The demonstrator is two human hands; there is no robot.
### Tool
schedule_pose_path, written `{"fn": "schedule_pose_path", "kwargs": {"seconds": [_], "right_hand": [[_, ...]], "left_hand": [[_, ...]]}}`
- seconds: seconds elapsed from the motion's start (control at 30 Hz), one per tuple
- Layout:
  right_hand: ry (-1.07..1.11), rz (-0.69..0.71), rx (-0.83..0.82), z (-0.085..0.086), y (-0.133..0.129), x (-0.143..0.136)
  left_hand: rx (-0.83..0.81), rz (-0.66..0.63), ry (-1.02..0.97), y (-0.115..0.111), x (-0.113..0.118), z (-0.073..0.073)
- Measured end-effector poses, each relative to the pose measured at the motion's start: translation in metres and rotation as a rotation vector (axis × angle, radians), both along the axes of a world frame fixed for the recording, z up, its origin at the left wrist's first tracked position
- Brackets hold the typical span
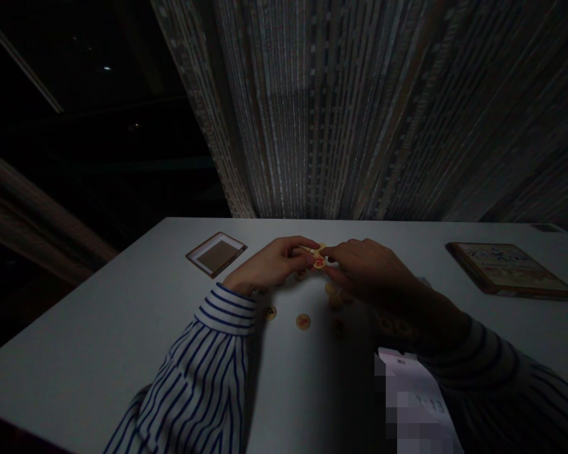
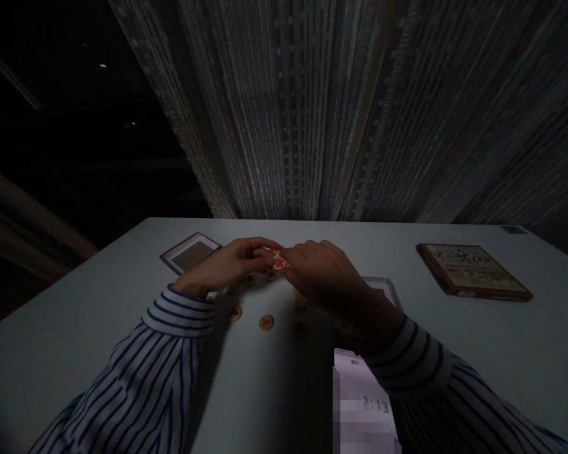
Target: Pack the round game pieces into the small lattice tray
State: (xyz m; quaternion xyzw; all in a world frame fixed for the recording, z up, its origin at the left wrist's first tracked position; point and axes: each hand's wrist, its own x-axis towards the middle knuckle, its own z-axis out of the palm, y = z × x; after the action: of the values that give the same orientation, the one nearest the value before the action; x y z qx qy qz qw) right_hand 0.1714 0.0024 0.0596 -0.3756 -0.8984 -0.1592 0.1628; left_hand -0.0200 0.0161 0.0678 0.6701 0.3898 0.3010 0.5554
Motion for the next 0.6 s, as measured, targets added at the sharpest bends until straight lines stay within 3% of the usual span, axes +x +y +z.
{"fn": "schedule_pose_path", "kwargs": {"seconds": [0.43,0.6], "right_hand": [[-0.005,-0.038,-0.063,-0.005,-0.001,-0.007],[-0.073,-0.134,-0.186,-0.005,-0.003,-0.015]], "left_hand": [[0.023,0.019,0.109,0.000,-0.003,0.004],[0.116,0.134,0.137,0.005,-0.017,0.006]]}}
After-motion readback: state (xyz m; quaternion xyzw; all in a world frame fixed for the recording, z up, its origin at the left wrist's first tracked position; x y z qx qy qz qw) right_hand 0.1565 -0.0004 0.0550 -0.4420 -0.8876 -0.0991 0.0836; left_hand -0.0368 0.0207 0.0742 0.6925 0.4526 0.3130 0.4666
